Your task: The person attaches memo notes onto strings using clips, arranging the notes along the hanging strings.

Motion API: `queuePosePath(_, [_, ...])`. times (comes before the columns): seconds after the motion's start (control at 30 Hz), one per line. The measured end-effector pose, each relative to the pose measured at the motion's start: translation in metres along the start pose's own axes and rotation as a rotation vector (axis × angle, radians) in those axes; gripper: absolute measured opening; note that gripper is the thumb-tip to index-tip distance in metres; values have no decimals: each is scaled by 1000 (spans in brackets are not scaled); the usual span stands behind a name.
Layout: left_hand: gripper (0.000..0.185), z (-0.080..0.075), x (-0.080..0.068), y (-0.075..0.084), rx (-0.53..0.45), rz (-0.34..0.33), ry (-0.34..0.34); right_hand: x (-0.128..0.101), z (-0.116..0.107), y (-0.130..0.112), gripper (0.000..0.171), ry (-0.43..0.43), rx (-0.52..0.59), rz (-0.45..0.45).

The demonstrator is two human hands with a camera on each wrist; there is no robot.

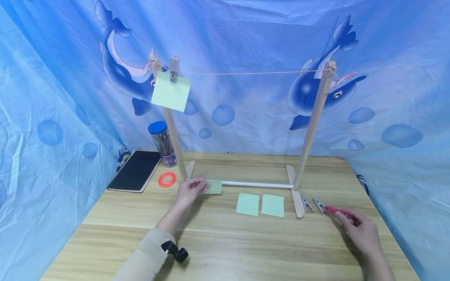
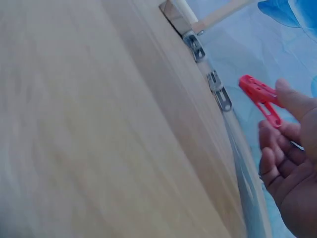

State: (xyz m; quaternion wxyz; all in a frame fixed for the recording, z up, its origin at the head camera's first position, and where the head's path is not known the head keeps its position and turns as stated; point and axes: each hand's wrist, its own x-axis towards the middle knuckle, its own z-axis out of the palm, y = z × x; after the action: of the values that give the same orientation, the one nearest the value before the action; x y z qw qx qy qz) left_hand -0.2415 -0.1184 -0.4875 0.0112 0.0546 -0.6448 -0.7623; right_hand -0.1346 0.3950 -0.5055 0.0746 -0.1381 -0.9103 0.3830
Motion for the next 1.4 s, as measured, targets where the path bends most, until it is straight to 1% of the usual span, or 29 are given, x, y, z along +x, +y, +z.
queuePosePath(0.1, [28,2,-3,4,24,18,-19,1,0,-5,60,20,152,132])
queuePosePath(0.13, [29,2,-4,6,32,29,-27,1,0,-8,59,34,191,155])
queuePosePath(0.17, [30,3,-5,9,39,35,-33,2,1,-10,57,50,230,170])
queuePosePath(0.2, [31,4,-7,12,34,41,-41,2,1,-12,53,72,250,165])
queuePosePath(0.23, [32,5,-8,15,27,44,-48,3,1,-15,49,77,329,165])
queuePosePath(0.3, [32,8,-10,22,-1,48,-57,5,2,-20,43,97,401,120])
queuePosePath(0.33, [32,10,-12,26,-15,54,-62,6,2,-23,39,106,455,95])
queuePosePath(0.43, [31,15,-15,39,-41,85,-54,8,3,-34,33,92,651,43])
queuePosePath(0.47, [31,17,-16,44,-36,103,-47,9,3,-38,32,94,674,20])
queuePosePath(0.53, [31,21,-18,54,-19,141,-31,10,4,-47,31,84,800,-17])
queuePosePath(0.6, [29,23,-20,62,-2,162,-14,12,5,-57,32,70,882,-62])
queuePosePath(0.67, [26,25,-21,71,-4,175,-8,12,6,-67,31,56,932,-121])
queuePosePath(0.73, [25,26,-22,78,-31,184,-16,13,7,-76,29,48,958,-173])
queuePosePath(0.8, [24,27,-22,86,-55,195,-23,14,9,-86,28,45,956,-221])
queuePosePath(0.93, [23,28,-24,100,-83,215,-44,16,12,-104,27,48,909,-288])
queuePosePath(1.1, [25,30,-26,116,-95,233,-78,19,15,-126,28,35,842,-343])
queuePosePath(1.27, [33,34,-25,129,-35,293,-102,22,14,-154,28,7,814,-437])
queuePosePath(1.33, [33,36,-24,134,-4,323,-103,24,13,-166,29,5,775,-485])
queuePosePath(1.4, [31,39,-24,138,20,356,-98,26,12,-179,30,5,766,-518])
